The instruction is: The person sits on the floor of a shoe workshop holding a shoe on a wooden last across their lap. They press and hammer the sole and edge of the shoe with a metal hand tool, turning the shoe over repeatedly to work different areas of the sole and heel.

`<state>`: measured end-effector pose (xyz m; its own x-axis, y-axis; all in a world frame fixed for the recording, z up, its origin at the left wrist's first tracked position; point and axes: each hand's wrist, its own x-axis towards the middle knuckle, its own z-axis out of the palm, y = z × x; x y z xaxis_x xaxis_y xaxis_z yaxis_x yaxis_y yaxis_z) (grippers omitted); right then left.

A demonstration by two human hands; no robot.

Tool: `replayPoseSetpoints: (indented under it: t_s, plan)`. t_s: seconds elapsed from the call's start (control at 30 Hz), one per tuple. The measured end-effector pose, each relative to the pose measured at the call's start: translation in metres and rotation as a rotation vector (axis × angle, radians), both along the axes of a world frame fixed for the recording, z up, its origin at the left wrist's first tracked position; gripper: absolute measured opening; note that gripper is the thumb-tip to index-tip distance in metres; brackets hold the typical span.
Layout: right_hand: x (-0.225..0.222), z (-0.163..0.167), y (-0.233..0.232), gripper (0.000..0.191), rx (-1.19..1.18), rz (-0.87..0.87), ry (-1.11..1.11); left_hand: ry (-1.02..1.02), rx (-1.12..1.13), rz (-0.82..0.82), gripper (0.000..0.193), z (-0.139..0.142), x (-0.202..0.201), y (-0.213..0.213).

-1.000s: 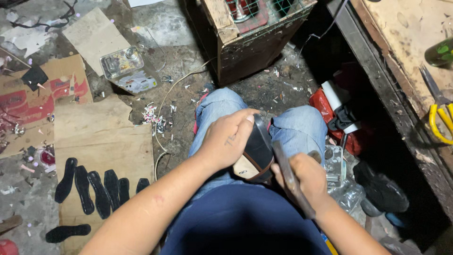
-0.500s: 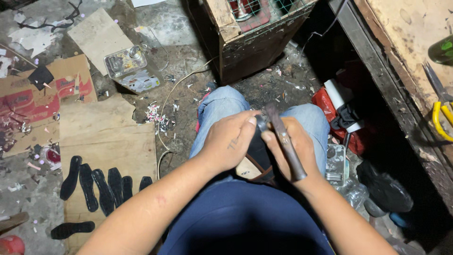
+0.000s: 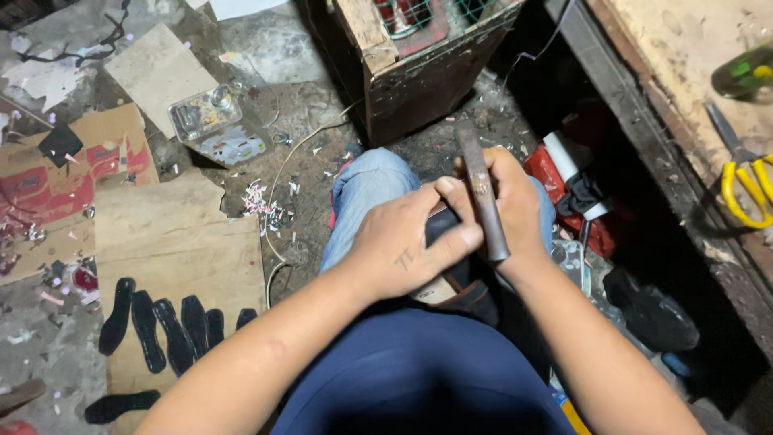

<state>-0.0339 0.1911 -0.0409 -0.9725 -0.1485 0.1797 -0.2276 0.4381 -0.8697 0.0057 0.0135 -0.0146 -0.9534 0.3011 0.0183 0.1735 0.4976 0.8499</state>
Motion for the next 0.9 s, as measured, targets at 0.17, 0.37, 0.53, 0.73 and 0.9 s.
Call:
replayPoseSetpoints:
  t_s: [0.17,0.37,0.53,0.73,0.9]
  plan:
    - [0.009,0.018,0.037,0.037,0.168,-0.054,0.052,-0.118,0.367,-0.087,0.074,0.009,-0.005,-0.035]
    - [0.057,0.027,0.070,0.059,-0.059,0.178,-0.044,-0.303,0.652,0.000,0.066,0.030,-0.021,-0.065]
    - [0.058,0.049,0.062,0.059,-0.004,0.328,0.271,-0.327,0.613,-0.054,0.066,0.049,-0.018,-0.068]
    - [0.050,0.070,0.040,0.052,0.075,0.362,0.438,-0.276,0.548,-0.056,0.067,0.060,-0.008,-0.065]
    - [0.038,0.086,0.024,0.051,0.148,0.353,0.471,-0.201,0.444,-0.084,0.068,0.070,-0.001,-0.055]
